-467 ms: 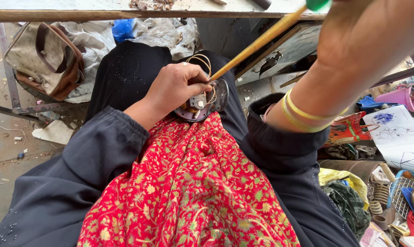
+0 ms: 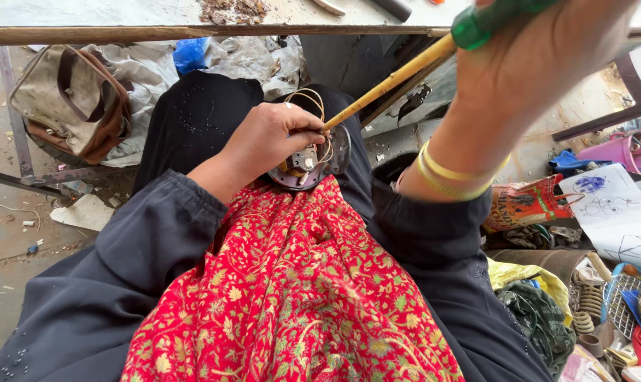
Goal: The person sits on the floor and repairs a small electrical component, likely a fan capacitor, using a screwdriver and pliers. They adjust internal wires and connections while holding the component on their lap.
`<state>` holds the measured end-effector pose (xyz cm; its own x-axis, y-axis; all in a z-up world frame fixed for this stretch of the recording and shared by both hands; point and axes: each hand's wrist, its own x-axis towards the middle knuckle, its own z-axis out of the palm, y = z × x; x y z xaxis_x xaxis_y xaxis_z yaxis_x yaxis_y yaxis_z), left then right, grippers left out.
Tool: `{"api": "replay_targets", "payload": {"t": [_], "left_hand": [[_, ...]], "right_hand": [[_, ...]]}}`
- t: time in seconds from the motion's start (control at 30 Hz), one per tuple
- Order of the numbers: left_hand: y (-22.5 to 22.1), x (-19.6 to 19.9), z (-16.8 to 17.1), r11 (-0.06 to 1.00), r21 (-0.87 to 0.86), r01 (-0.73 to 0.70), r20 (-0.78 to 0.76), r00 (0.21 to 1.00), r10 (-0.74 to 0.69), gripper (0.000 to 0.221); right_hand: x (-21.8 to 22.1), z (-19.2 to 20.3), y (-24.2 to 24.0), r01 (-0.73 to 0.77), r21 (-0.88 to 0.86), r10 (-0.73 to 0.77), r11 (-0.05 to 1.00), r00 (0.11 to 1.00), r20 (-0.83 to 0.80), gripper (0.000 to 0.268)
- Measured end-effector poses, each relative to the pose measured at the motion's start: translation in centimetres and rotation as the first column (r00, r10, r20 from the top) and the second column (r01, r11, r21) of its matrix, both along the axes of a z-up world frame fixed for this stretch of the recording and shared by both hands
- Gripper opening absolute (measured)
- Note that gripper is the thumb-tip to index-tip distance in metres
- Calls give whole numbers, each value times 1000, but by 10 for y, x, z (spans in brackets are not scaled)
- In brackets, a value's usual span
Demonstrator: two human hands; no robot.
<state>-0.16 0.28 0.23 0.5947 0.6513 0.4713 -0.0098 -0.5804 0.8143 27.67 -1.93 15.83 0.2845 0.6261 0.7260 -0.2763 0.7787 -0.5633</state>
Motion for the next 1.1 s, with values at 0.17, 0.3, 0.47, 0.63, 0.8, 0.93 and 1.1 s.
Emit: {"api": "replay_targets", "payload": {"t": [0.17,0.3,0.47,0.63,0.8,0.93,1.1], "left_hand": [[-2,1,1,999,23,-35,-20,999,36,15],[-4,5,1,996,37,-79,-22,997,80,18],[-6,6,0,994,52,-96,-4,995,96,21],[-8,4,6,999,7,-34,-5,999,34,21],[-7,3,9,999,2,45,82,996,-45,23],[-5,5,11,995,-81,66,114,992,-57,18],[-7,5,14,999,-32,8,54,999,-6,16]], "right_hand": [[-42,5,-22,302,208,-346,930,910,227,38],[-53,10,-15,358,228,-381,905,922,64,30],[-55,10,-21,284,183,-294,941,955,30,29],[-62,5,-26,385,248,-445,889,856,262,26],[-60,9,-34,328,209,-368,921,910,193,10],[-69,7,-38,203,144,-219,968,970,103,14],[-88,-7,-35,379,207,-409,902,904,128,37]]}}
